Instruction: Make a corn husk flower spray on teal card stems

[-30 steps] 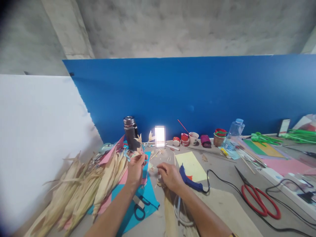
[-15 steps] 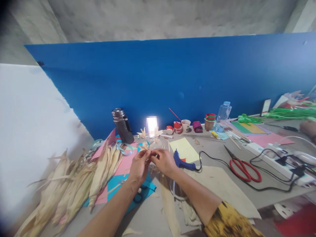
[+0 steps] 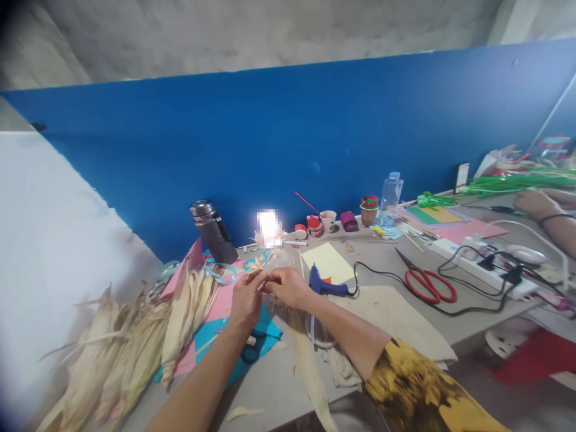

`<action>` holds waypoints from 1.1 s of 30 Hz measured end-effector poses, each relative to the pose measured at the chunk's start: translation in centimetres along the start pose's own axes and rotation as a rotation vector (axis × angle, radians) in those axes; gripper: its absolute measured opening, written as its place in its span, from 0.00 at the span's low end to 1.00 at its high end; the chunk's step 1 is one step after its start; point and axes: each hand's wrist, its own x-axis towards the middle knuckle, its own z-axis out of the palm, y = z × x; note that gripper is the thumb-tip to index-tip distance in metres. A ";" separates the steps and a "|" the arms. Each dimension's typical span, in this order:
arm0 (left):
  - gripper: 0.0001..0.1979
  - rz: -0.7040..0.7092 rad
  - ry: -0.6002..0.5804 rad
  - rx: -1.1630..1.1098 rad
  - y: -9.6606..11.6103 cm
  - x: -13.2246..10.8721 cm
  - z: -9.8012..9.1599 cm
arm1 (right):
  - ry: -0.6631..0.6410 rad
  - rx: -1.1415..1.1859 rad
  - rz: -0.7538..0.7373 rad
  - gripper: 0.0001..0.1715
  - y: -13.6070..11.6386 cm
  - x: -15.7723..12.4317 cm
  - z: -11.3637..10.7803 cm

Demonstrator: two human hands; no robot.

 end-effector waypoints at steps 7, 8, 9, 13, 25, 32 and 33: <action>0.18 -0.055 0.002 -0.009 0.2 0.2 0.0 | -0.033 -0.041 0.007 0.08 0.1 0.1 0.0; 0.18 -0.063 0.010 -0.015 0.3 0.1 0.0 | -0.033 -0.065 -0.008 0.08 0.2 0.1 0.1; 0.18 -0.068 0.017 -0.022 0.5 0.1 0.1 | -0.030 -0.092 -0.025 0.08 0.4 0.1 0.1; 0.17 -0.061 0.024 -0.037 0.7 -0.2 0.2 | -0.006 -0.217 -0.080 0.09 0.8 0.1 0.2; 0.16 0.003 0.027 -0.008 0.1 -0.3 0.0 | -0.018 -0.279 -0.113 0.08 0.6 -0.1 0.2; 0.17 0.019 0.078 -0.018 0.1 -0.6 0.3 | -0.029 -0.208 -0.112 0.08 1.3 -0.1 0.7; 0.17 0.015 0.082 -0.029 0.1 -0.6 0.4 | -0.029 -0.201 -0.112 0.08 1.4 -0.1 0.8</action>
